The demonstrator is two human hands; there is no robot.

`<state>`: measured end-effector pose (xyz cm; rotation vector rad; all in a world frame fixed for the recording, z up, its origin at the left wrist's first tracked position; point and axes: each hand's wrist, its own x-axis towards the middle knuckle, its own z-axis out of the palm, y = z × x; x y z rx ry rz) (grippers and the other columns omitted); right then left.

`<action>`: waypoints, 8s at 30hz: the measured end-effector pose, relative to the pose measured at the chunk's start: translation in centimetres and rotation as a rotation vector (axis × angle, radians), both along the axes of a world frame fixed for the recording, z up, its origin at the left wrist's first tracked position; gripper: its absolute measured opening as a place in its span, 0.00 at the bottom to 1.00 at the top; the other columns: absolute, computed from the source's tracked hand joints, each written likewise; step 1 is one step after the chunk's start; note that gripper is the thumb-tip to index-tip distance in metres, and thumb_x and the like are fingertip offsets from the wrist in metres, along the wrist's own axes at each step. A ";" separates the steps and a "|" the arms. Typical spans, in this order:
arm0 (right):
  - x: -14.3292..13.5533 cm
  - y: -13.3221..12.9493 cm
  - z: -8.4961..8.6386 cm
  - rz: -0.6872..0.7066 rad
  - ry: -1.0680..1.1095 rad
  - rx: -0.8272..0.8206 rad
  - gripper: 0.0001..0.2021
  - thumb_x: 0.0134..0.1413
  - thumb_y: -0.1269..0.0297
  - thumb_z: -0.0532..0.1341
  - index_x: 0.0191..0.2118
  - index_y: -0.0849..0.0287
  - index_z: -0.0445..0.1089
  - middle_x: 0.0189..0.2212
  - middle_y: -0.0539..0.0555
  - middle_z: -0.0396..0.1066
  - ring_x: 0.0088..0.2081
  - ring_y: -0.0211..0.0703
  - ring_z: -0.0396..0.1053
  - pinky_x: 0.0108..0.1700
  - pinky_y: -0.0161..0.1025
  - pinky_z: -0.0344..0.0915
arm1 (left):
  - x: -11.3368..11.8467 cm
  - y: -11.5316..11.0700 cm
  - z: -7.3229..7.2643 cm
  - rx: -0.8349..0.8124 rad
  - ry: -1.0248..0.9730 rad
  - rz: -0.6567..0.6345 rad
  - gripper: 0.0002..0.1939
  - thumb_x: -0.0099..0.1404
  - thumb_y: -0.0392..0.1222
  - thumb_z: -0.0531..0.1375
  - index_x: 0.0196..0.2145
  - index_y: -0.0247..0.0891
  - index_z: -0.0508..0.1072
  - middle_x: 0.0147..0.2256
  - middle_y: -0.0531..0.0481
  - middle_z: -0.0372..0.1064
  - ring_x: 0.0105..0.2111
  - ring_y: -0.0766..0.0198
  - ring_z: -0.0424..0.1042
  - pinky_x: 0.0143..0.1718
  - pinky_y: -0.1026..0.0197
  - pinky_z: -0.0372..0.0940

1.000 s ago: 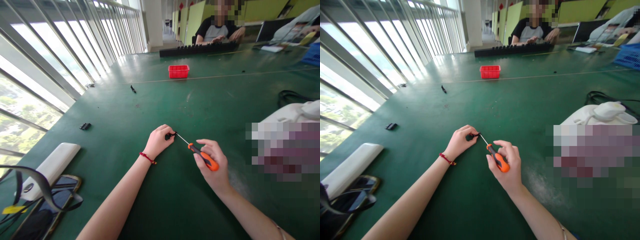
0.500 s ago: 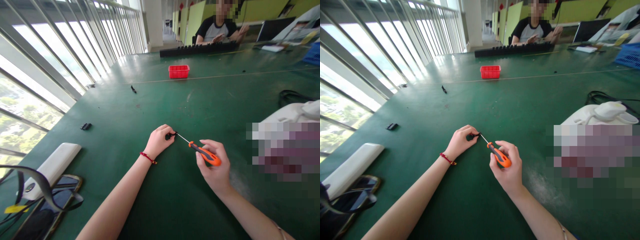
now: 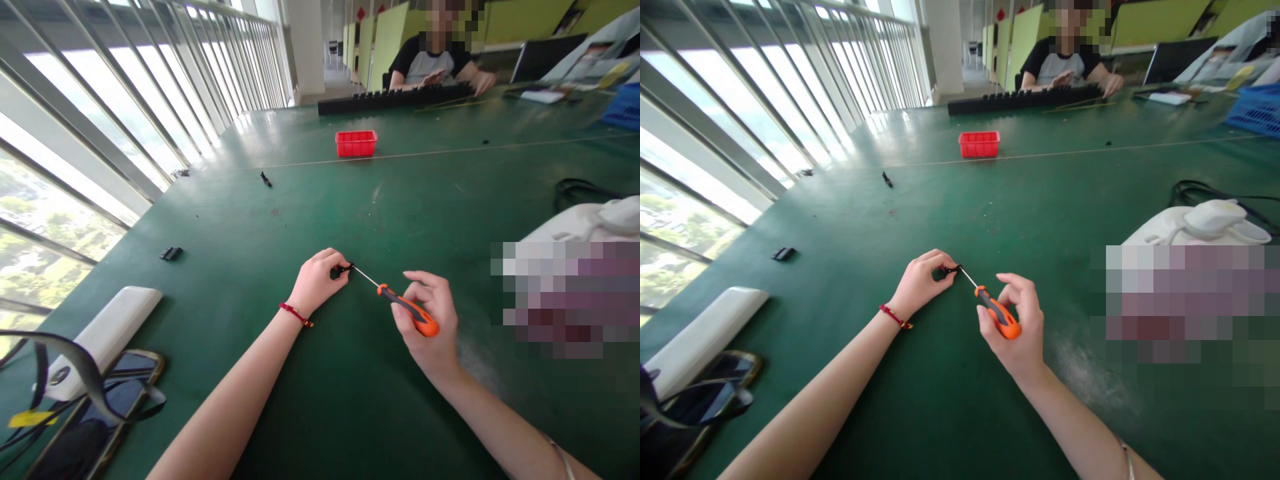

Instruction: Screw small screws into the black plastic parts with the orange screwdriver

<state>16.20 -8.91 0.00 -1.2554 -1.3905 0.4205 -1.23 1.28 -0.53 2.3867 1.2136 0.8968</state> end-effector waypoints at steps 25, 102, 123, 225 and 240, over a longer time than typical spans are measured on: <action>0.0 -0.2 -0.3 -0.044 -0.012 0.026 0.15 0.48 0.66 0.62 0.45 0.57 0.64 0.29 0.50 0.65 0.29 0.38 0.66 0.31 0.37 0.67 | -0.1 0.1 -0.1 0.000 -0.007 0.003 0.04 0.56 0.33 0.58 0.30 0.38 0.72 0.35 0.49 0.72 0.35 0.63 0.71 0.37 0.62 0.68; -0.1 -0.2 0.1 0.010 0.031 -0.013 0.09 0.52 0.66 0.60 0.40 0.56 0.64 0.23 0.46 0.62 0.21 0.33 0.63 0.22 0.32 0.62 | -0.2 0.4 0.1 0.048 0.040 -0.029 0.06 0.54 0.32 0.57 0.30 0.38 0.72 0.34 0.50 0.72 0.33 0.64 0.72 0.37 0.63 0.68; -0.4 0.5 0.0 -0.017 0.108 0.011 0.09 0.50 0.62 0.61 0.38 0.57 0.64 0.24 0.46 0.63 0.21 0.34 0.60 0.23 0.34 0.61 | -0.2 1.0 -0.2 0.115 0.059 -0.082 0.05 0.51 0.32 0.57 0.28 0.37 0.71 0.31 0.51 0.70 0.30 0.66 0.69 0.33 0.64 0.66; -0.3 0.2 -0.1 0.036 0.064 0.052 0.16 0.49 0.65 0.62 0.44 0.56 0.61 0.25 0.45 0.63 0.24 0.36 0.64 0.28 0.36 0.64 | 0.0 1.4 -0.4 0.035 -0.044 -0.108 0.05 0.51 0.31 0.59 0.28 0.35 0.73 0.29 0.51 0.72 0.30 0.67 0.70 0.34 0.65 0.66; -0.2 0.2 -0.1 0.071 0.039 0.026 0.13 0.51 0.62 0.61 0.43 0.55 0.62 0.23 0.45 0.60 0.22 0.36 0.62 0.25 0.35 0.61 | 0.0 1.4 -0.4 0.034 -0.039 -0.118 0.05 0.51 0.31 0.58 0.28 0.35 0.73 0.30 0.50 0.72 0.30 0.66 0.70 0.33 0.64 0.66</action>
